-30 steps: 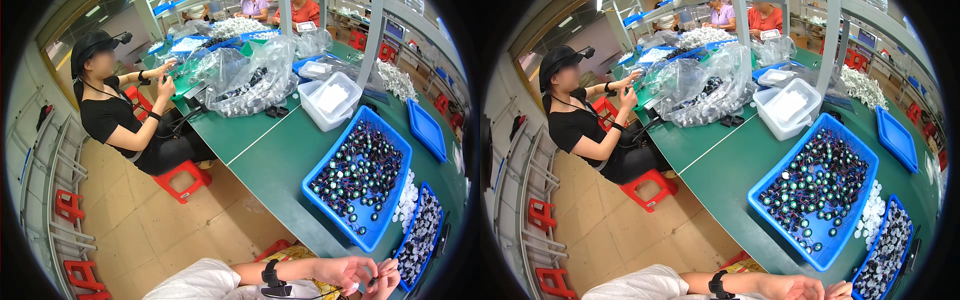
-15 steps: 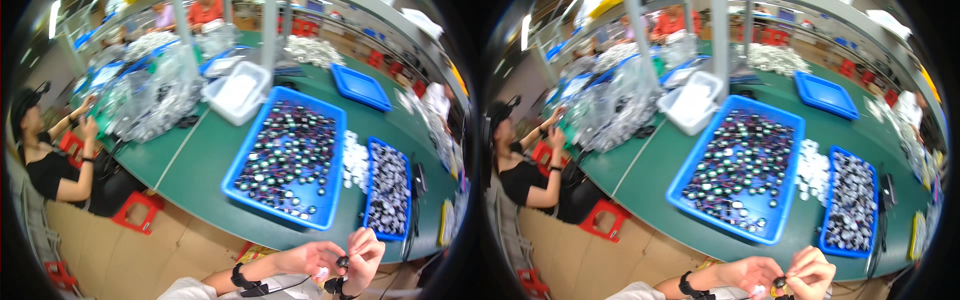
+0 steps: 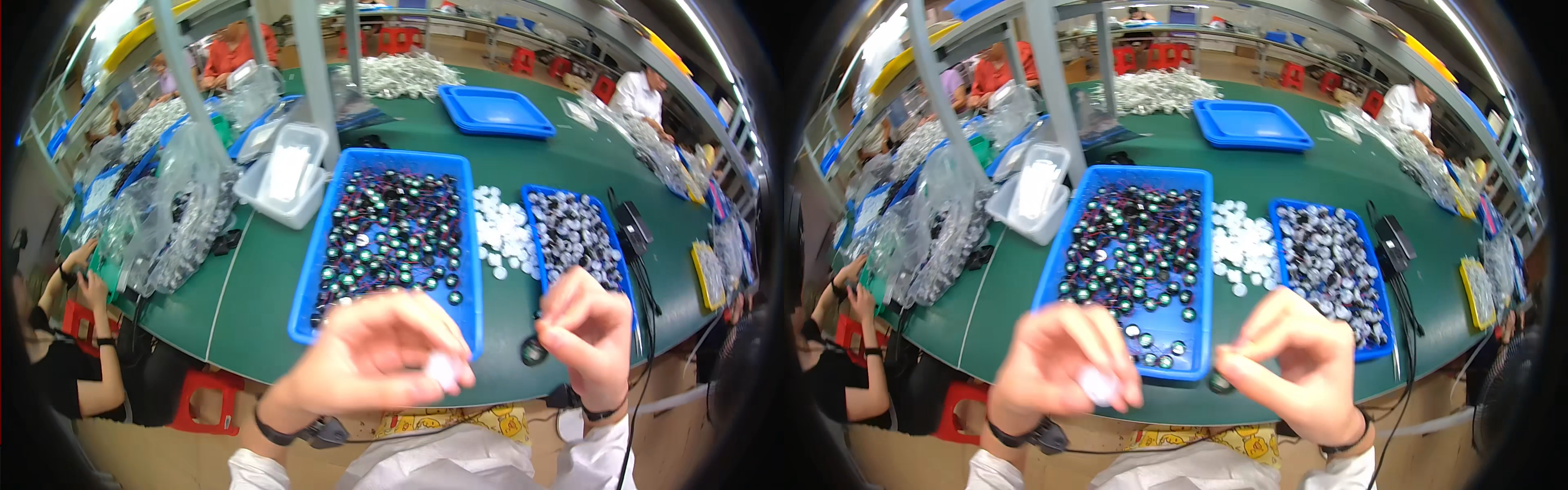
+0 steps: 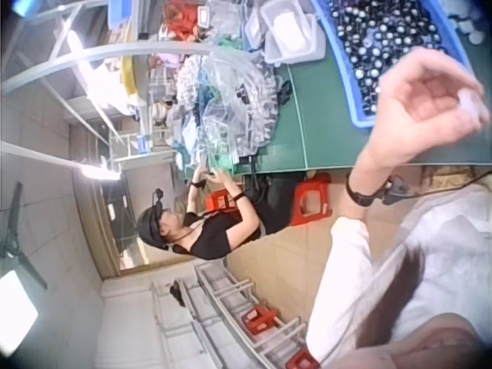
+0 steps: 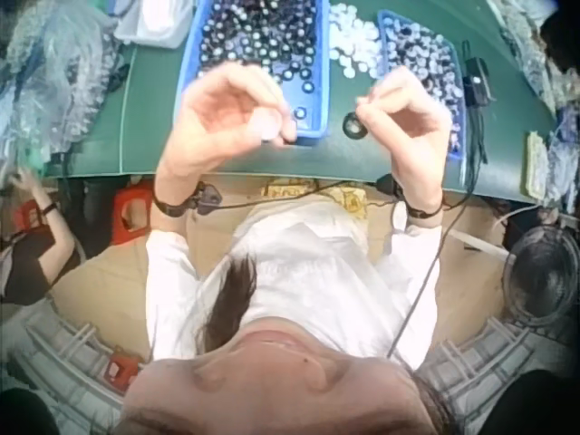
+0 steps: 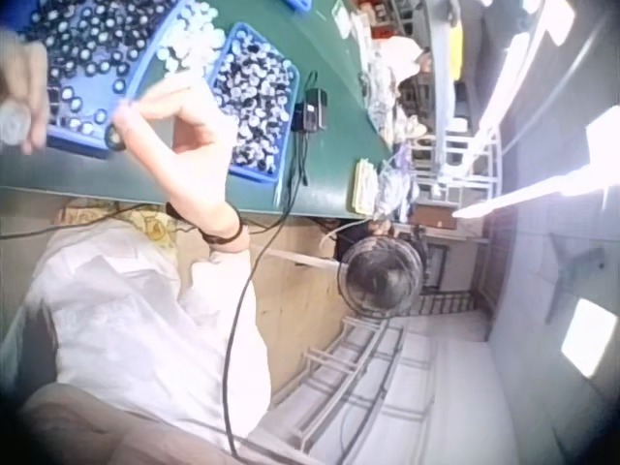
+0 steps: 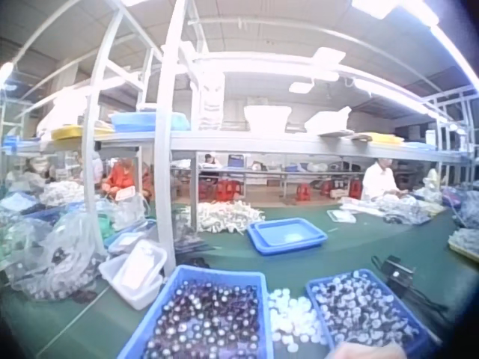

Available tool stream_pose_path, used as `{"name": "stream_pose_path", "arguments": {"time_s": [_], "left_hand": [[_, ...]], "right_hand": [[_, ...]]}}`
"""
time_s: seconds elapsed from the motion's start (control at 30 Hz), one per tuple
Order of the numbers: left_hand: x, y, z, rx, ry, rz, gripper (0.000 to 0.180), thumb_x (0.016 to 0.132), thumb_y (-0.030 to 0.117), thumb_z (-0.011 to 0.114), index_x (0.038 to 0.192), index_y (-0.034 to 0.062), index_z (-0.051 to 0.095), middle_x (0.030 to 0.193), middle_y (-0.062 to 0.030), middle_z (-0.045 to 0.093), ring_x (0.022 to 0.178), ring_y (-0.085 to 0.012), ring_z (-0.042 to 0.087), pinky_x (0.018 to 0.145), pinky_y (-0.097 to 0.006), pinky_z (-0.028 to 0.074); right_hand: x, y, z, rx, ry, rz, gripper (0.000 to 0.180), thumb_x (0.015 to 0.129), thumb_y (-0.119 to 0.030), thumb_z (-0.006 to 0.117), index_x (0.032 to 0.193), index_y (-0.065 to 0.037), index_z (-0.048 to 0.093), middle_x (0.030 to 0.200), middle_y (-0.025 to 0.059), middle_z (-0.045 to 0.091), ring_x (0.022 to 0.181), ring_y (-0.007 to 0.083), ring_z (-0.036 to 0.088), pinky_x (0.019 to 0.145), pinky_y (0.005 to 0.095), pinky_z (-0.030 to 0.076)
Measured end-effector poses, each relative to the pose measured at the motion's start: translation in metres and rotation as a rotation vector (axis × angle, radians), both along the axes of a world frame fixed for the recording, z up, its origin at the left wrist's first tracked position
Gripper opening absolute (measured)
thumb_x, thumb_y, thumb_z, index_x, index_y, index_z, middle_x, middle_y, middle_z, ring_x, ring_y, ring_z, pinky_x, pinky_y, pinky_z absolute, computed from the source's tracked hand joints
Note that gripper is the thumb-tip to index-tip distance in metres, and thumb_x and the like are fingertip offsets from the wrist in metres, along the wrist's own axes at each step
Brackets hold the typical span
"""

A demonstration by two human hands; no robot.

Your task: The person is seen assembling small electronic components by threading wires through plastic caps and attaching them to a sensor base.

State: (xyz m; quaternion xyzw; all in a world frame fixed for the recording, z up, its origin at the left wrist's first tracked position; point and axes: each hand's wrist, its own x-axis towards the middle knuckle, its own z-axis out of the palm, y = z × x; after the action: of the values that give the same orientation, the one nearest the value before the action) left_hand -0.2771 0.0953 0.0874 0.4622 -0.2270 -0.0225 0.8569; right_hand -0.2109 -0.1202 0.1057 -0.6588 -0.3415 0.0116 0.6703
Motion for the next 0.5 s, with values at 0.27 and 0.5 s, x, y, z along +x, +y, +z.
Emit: {"name": "stream_pose_path", "arguments": {"time_s": [0.27,0.5], "left_hand": [[0.046,0.014,0.044,-0.026,-0.066,0.185,0.038,0.081,0.014,0.057,0.114,0.0018,0.042,0.104,-0.0145,0.051,0.085,-0.0212,0.053,0.071,-0.031,0.044],[0.053,0.014,0.039,-0.048,-0.017,0.082,0.033,0.084,0.011,0.052,0.114,0.0008,0.042,0.11,-0.0176,0.05,0.083,-0.0189,0.053,0.072,-0.028,0.045]], "right_hand": [[0.006,0.031,0.02,0.12,0.1,0.079,0.008,0.068,0.006,0.068,0.07,0.0,0.063,0.075,0.0078,0.059,0.072,0.0121,0.054,0.068,0.0239,0.041],[0.012,0.047,0.019,0.13,0.1,0.179,0.007,0.069,0.005,0.068,0.073,0.001,0.064,0.075,0.0086,0.06,0.076,0.0122,0.054,0.07,0.0247,0.042]]}}
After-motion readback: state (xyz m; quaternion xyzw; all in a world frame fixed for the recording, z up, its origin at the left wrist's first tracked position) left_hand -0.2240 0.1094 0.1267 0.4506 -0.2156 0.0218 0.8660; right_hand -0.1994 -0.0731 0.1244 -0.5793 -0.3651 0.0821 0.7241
